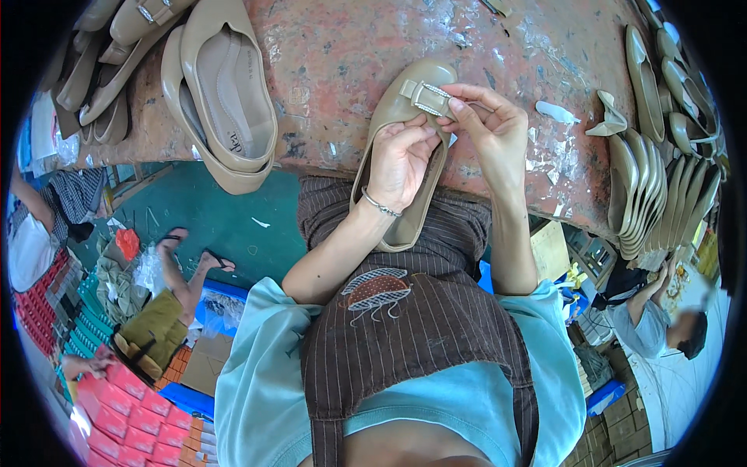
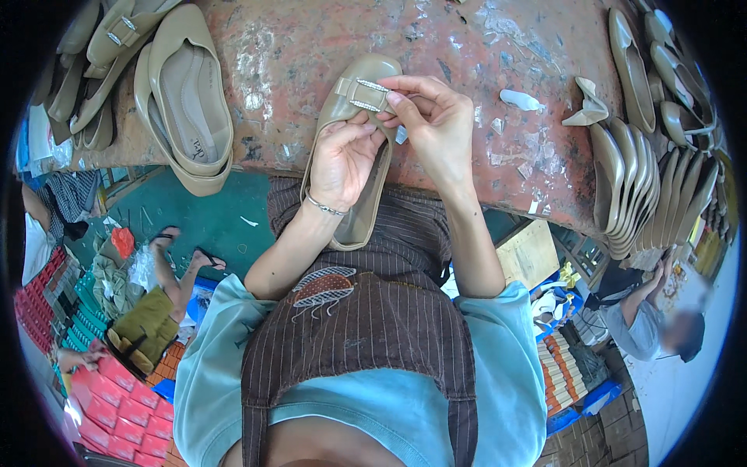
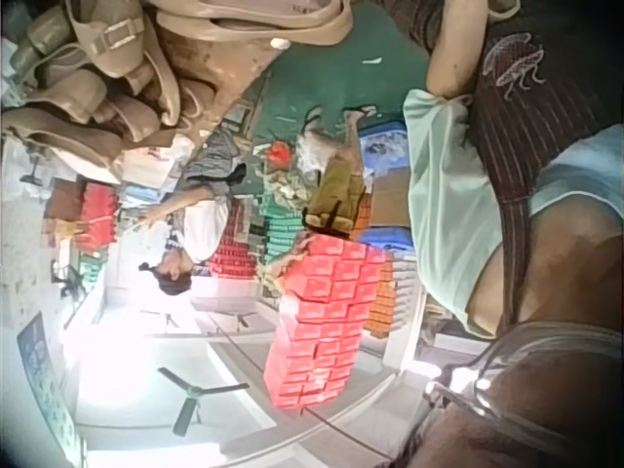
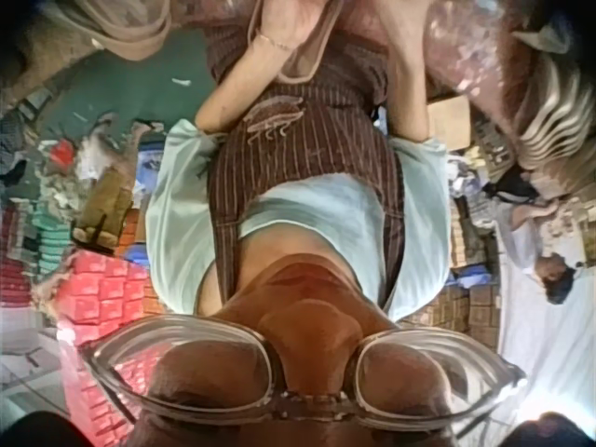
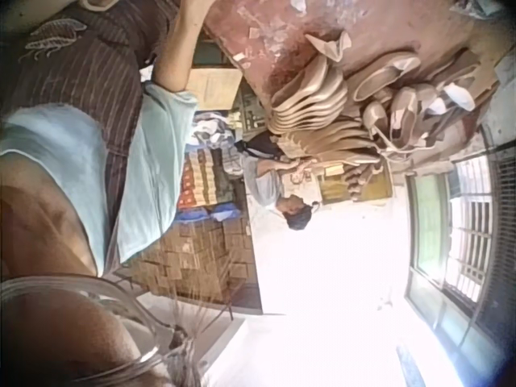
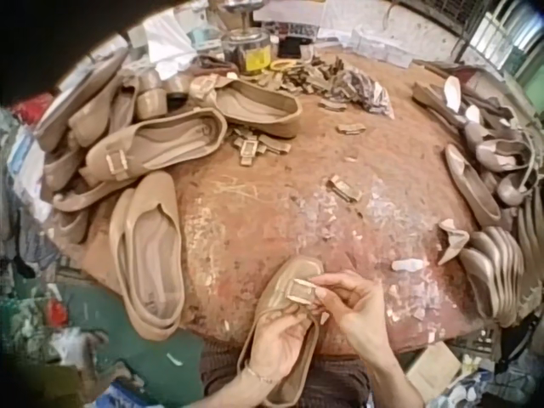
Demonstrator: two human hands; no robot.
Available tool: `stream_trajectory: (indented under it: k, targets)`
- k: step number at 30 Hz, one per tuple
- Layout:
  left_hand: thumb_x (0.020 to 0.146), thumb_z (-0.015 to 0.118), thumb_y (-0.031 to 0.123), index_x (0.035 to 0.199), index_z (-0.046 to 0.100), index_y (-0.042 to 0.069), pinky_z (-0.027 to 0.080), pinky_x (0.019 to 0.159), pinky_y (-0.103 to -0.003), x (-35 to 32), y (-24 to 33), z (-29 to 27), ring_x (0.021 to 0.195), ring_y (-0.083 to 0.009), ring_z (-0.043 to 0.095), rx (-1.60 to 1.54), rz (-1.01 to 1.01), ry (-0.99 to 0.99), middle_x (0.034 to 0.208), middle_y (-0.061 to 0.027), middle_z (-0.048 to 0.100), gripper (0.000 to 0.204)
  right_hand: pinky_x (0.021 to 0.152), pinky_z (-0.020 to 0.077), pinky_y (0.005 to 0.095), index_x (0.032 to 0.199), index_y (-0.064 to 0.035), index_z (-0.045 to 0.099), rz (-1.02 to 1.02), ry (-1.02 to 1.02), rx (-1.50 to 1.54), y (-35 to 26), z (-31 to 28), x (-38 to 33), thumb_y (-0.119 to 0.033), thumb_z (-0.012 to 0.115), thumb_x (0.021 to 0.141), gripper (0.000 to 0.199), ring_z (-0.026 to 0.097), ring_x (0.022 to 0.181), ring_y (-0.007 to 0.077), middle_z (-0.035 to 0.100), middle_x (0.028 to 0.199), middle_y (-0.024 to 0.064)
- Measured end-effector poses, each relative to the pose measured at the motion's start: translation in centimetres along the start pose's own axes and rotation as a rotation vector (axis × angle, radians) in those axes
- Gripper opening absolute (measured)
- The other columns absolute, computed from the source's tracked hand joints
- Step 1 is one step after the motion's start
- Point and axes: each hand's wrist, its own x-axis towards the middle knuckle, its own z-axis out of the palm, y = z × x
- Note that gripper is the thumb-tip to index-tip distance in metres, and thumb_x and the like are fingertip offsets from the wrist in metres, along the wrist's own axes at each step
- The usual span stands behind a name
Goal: Applying glue and attaching decorative metal buckles to beige flat shoes.
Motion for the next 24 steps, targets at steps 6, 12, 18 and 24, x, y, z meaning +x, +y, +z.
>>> stream_trajectory:
  k: [6,12,18,24]
  targets:
    - [0.082,0.049,-0.009,0.094,0.057,-0.011,0.049,0.091,-0.037,-0.3,0.3,0.7,0.096,-0.0233,0.061,-0.032,-0.012,0.017,0.101,-0.0168,0.061,0.015,0.061,0.053,0.0227,0.094,0.0068,0.066,-0.036,0.029,-0.1,0.0,0.3,0.2,0.007,0.055,0.084,0.015,0.067,0.071,0.0144,0.061,0.088,0.0088]
    - [0.083,0.05,-0.008,0.093,0.058,-0.01,0.049,0.09,-0.037,-0.1,-0.1,0.0,0.094,-0.0224,0.061,-0.019,-0.012,0.023,0.1,-0.0162,0.061,0.013,0.059,0.0532,0.0226,0.091,0.0063,0.067,-0.087,0.071,-0.208,0.3,0.4,0.2,0.007,0.056,0.081,0.015,0.067,0.068,0.0148,0.061,0.086,0.0096]
    - [0.086,0.055,-0.002,0.096,0.06,-0.005,0.049,0.087,-0.034,-0.3,0.2,1.2,0.092,-0.0188,0.06,-0.011,-0.003,0.023,0.1,-0.0112,0.062,0.012,0.057,0.0534,0.0233,0.091,0.0052,0.068,-0.13,0.122,-0.273,0.4,0.7,0.0,0.007,0.057,0.079,0.016,0.068,0.067,0.0167,0.063,0.086,0.0113]
    - [0.09,0.059,0.01,0.105,0.059,-0.001,0.052,0.079,-0.03,0.5,-0.6,1.9,0.087,-0.0163,0.062,0.176,0.061,0.198,0.1,-0.0075,0.063,0.018,0.052,0.0494,0.0241,0.089,0.003,0.065,-0.161,0.153,-0.491,-0.6,1.0,0.2,0.005,0.061,0.078,0.012,0.066,0.061,0.015,0.063,0.082,0.0092]
